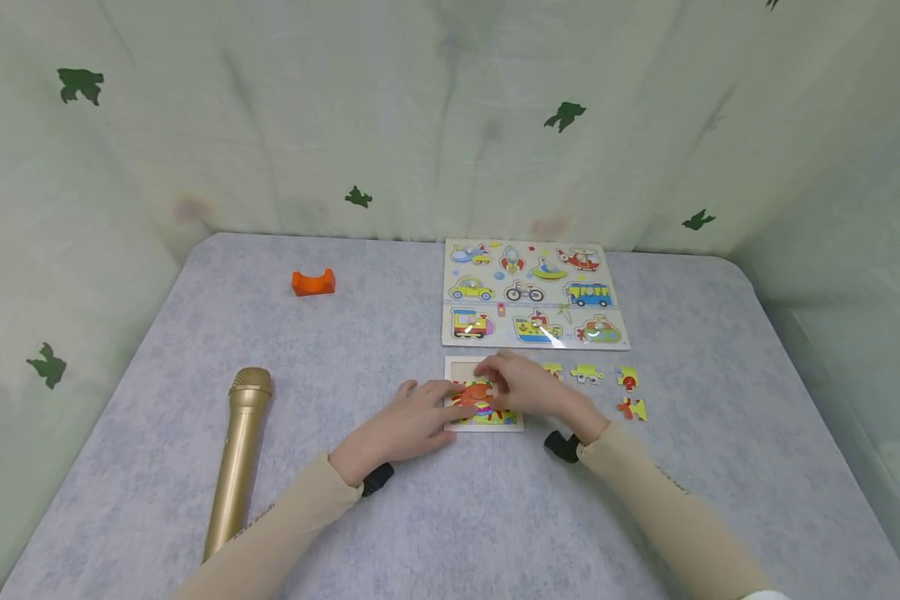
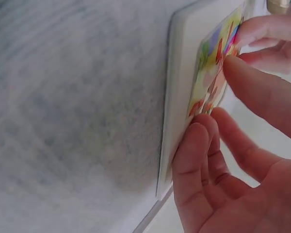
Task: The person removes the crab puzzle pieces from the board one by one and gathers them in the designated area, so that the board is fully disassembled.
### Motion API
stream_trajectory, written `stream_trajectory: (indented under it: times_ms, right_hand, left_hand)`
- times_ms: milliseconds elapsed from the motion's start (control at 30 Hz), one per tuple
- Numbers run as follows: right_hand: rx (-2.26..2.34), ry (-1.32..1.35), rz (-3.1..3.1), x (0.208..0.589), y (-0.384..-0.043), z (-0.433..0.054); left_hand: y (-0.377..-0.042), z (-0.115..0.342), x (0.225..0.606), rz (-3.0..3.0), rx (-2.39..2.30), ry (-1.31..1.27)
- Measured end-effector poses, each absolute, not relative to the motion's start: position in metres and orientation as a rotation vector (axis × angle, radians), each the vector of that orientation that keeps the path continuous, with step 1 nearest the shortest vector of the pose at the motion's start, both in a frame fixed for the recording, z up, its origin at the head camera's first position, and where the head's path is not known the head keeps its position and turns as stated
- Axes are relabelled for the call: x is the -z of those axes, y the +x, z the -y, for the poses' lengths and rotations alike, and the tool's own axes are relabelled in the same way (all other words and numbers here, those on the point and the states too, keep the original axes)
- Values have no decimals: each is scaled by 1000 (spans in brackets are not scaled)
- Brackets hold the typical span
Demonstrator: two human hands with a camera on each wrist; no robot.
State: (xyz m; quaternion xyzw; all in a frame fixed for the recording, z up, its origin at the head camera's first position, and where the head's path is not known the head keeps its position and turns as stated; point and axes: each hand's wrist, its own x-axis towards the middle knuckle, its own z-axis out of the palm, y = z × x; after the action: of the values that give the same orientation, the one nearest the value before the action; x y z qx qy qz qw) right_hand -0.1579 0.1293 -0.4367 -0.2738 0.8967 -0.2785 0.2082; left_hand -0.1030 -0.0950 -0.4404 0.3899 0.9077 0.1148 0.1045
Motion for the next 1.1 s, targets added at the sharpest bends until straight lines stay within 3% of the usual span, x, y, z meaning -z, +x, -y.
stream_trajectory:
  times_ms: [1100]
  right_hand:
    - [742, -651, -2478, 437, -162, -119]
  left_hand:
    - [-99, 87, 428, -2672, -243, 1081]
